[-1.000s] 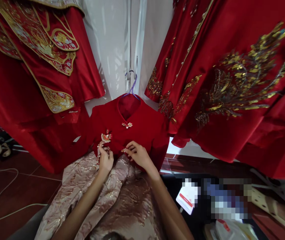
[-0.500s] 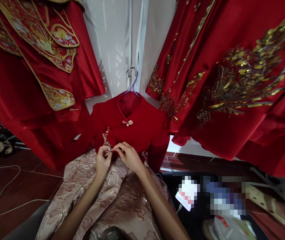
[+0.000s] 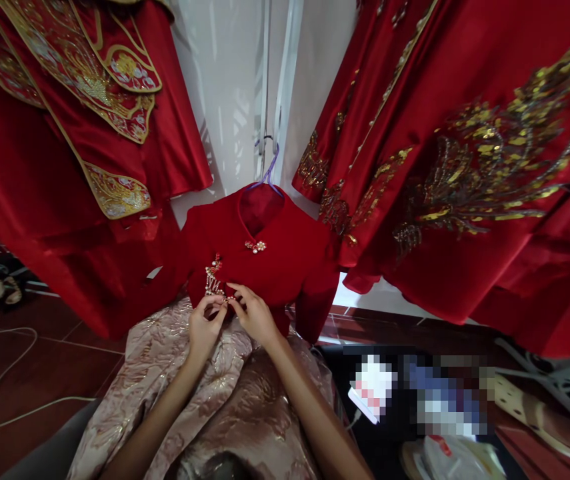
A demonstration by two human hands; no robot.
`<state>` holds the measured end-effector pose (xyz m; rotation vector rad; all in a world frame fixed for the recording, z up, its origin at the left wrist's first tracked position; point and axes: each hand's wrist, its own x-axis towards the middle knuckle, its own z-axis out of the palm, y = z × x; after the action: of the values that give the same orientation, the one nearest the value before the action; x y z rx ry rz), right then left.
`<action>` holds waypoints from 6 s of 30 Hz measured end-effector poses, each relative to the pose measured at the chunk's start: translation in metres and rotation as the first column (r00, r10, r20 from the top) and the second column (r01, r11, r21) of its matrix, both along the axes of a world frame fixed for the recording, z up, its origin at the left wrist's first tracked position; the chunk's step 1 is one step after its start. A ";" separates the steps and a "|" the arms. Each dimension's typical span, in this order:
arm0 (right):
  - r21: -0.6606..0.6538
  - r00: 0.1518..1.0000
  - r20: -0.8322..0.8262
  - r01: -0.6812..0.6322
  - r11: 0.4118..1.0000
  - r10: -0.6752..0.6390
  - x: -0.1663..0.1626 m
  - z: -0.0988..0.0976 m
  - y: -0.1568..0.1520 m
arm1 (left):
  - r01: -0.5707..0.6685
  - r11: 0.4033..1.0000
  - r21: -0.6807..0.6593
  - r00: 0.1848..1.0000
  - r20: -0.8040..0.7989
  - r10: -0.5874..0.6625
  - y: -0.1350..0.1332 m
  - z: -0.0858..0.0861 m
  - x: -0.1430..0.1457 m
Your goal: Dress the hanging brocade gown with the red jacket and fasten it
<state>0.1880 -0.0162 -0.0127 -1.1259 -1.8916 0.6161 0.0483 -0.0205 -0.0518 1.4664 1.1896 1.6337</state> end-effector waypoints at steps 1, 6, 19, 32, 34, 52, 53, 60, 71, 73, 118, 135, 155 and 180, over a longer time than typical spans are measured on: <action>0.003 1.000 0.005 0.003 1.000 -0.003 0.000 -0.001 0.000 | -0.005 1.000 -0.001 1.000 0.012 0.005 0.001 -0.001 0.000; 0.009 0.999 0.013 0.032 0.999 -0.032 -0.003 -0.006 0.001 | 0.040 0.999 0.008 0.999 0.036 -0.040 0.003 -0.005 0.001; 0.051 0.992 0.019 0.127 0.991 -0.128 -0.006 -0.014 0.005 | -0.087 0.954 0.287 0.792 -0.561 0.241 0.015 -0.003 -0.014; 0.051 0.992 -0.031 0.126 0.991 -0.124 -0.007 -0.015 0.006 | -0.036 0.936 0.350 0.635 -0.715 0.292 0.027 0.000 -0.018; 0.054 0.992 -0.038 0.125 0.991 -0.124 -0.007 -0.015 0.007 | -0.041 0.929 0.367 0.637 -0.707 0.307 0.029 0.002 -0.020; 0.076 0.976 0.016 0.215 0.974 -0.217 -0.014 -0.017 0.001 | 0.037 0.986 0.163 0.972 -0.236 0.003 0.009 -0.002 -0.012; 0.078 0.975 0.022 0.221 0.972 -0.223 -0.014 -0.017 0.000 | 0.038 0.988 0.152 0.975 -0.223 -0.004 0.009 -0.003 -0.012; 0.078 0.973 0.010 0.231 0.970 -0.232 -0.016 -0.022 0.001 | 0.065 0.994 0.084 0.984 -0.169 -0.050 0.011 -0.002 -0.014; 0.026 0.965 0.213 0.149 0.988 -0.151 -0.007 -0.002 -0.004 | -0.032 0.991 0.128 0.968 -0.241 0.062 0.014 -0.006 -0.014; 0.042 0.957 0.224 0.178 0.983 -0.183 -0.001 0.009 -0.005 | -0.074 0.987 0.145 0.963 -0.245 0.108 0.014 -0.006 -0.015; -0.062 0.983 -0.041 0.177 0.982 -0.180 -0.002 -0.019 0.013 | 0.056 0.992 0.114 0.968 -0.248 -0.026 0.012 -0.008 -0.013; -0.422 0.942 -0.181 -0.335 0.842 0.284 0.048 0.043 -0.005 | 0.234 0.960 -0.156 0.863 0.487 -0.131 0.044 0.045 -0.003; -0.557 0.912 -0.153 -0.398 0.729 0.381 0.062 0.059 -0.017 | 0.228 0.939 0.256 0.954 -0.254 -0.163 0.053 0.112 0.028; -0.289 0.984 -0.100 -0.173 0.942 0.149 0.069 0.075 -0.021 | 0.653 0.687 0.318 0.500 -0.863 -0.076 0.081 0.177 0.017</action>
<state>0.2574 -0.0376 0.0620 -1.1200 -1.8781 1.0505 0.0650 0.0609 0.1256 2.8942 0.5496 1.0118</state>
